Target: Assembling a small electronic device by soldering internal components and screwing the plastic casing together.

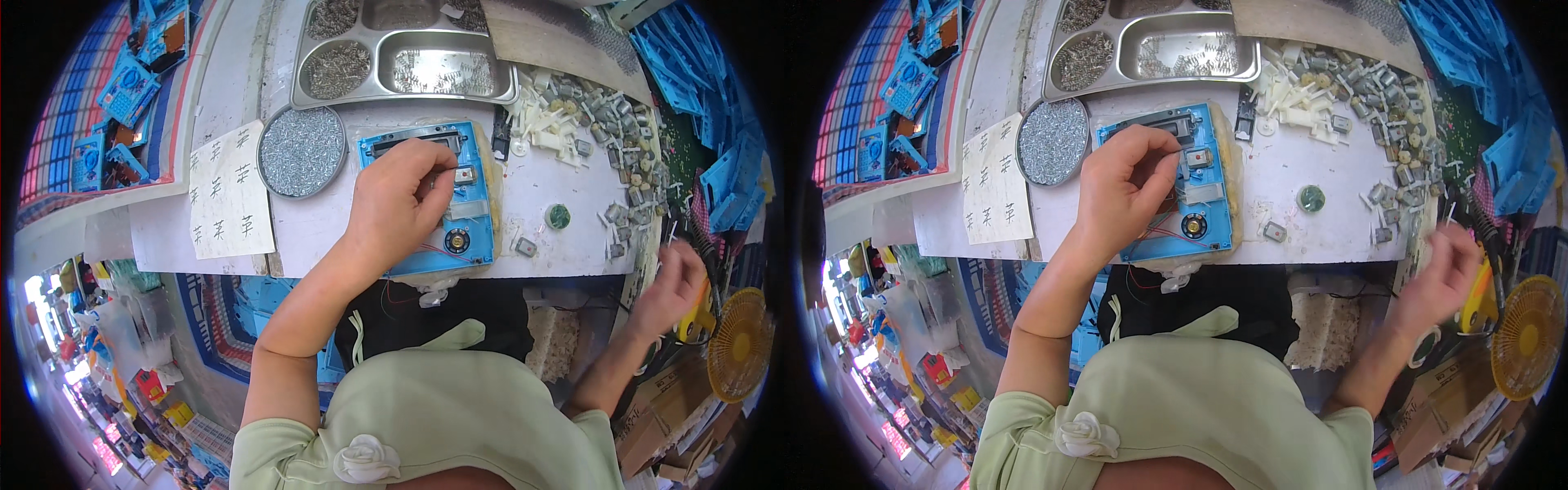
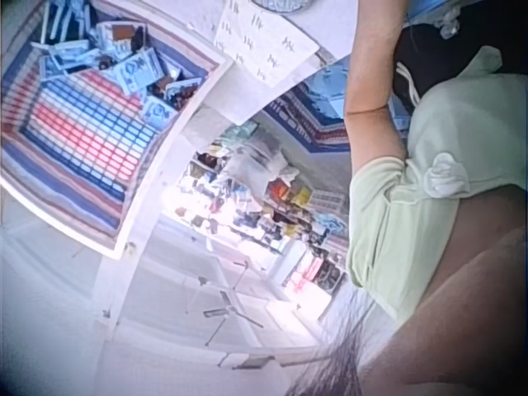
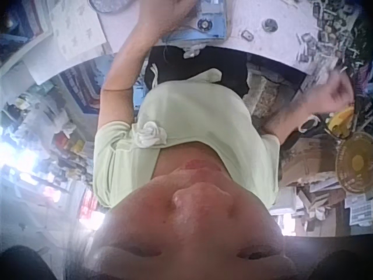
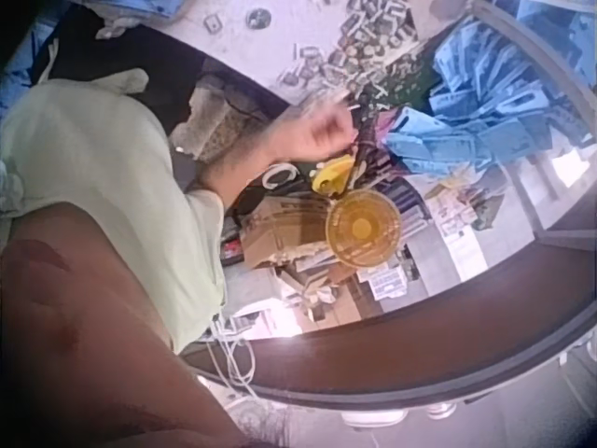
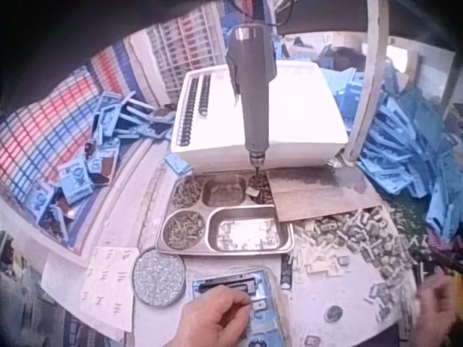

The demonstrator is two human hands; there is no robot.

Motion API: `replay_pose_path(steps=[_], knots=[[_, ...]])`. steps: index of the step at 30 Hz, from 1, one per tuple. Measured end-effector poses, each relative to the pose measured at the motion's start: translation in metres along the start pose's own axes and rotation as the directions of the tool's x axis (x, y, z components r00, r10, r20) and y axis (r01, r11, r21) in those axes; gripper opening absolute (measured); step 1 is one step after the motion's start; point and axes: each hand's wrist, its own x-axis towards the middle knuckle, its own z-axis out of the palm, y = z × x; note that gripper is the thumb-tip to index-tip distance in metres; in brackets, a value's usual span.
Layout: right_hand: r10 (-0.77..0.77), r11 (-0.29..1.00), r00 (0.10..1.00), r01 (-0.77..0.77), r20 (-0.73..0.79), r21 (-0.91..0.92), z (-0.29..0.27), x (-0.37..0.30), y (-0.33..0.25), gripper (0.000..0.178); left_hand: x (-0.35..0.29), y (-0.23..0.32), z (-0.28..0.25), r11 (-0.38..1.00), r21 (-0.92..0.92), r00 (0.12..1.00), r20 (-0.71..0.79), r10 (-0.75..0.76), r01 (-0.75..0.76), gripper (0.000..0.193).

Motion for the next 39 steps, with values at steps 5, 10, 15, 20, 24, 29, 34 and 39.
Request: replay_pose_path(steps=[5,10,15,20,24,29,34,39], knots=[[0.448,0.708,0.893,-0.386,0.046,0.591,-0.12,0.016,0.057,0.026,0.002,-0.003,0.004,0.967,0.167,0.981,-0.005,0.196,-0.193,0.013],[0.274,0.934,0.933,-0.2,-0.233,0.297,-0.107,0.053,0.066,0.039,0.005,-0.005,0.012,0.9,0.307,0.947,0.012,0.32,-0.308,0.018],[0.189,0.982,0.91,-0.173,-0.37,0.077,-0.132,0.037,0.046,0.033,-0.001,-0.004,0.014,0.912,0.355,0.975,-0.007,0.221,-0.204,0.016],[0.143,0.943,0.959,-0.057,-0.245,0.327,-0.141,-0.012,0.041,0.022,0.001,-0.005,0.015,0.907,0.383,0.981,-0.008,0.195,-0.177,0.015],[0.191,0.884,0.98,-0.15,-0.048,0.444,-0.048,-0.042,0.012,0.022,0.008,-0.001,0.018,0.894,0.417,0.982,-0.011,0.189,-0.167,0.015],[-0.047,0.897,0.899,-0.154,0.436,0.414,0.059,-0.054,-0.02,0.024,0.01,-0.003,0.019,0.881,0.445,0.981,-0.025,0.19,-0.16,0.014],[-0.147,0.866,0.803,-0.178,0.577,0.468,0.096,-0.056,-0.031,0.02,0.011,-0.002,0.017,0.859,0.477,0.979,0.012,0.203,-0.184,0.013],[-0.191,0.866,0.785,-0.148,0.59,0.477,0.104,-0.054,-0.033,0.021,0.012,0.001,0.016,0.849,0.495,0.98,0.03,0.197,-0.186,0.013]])
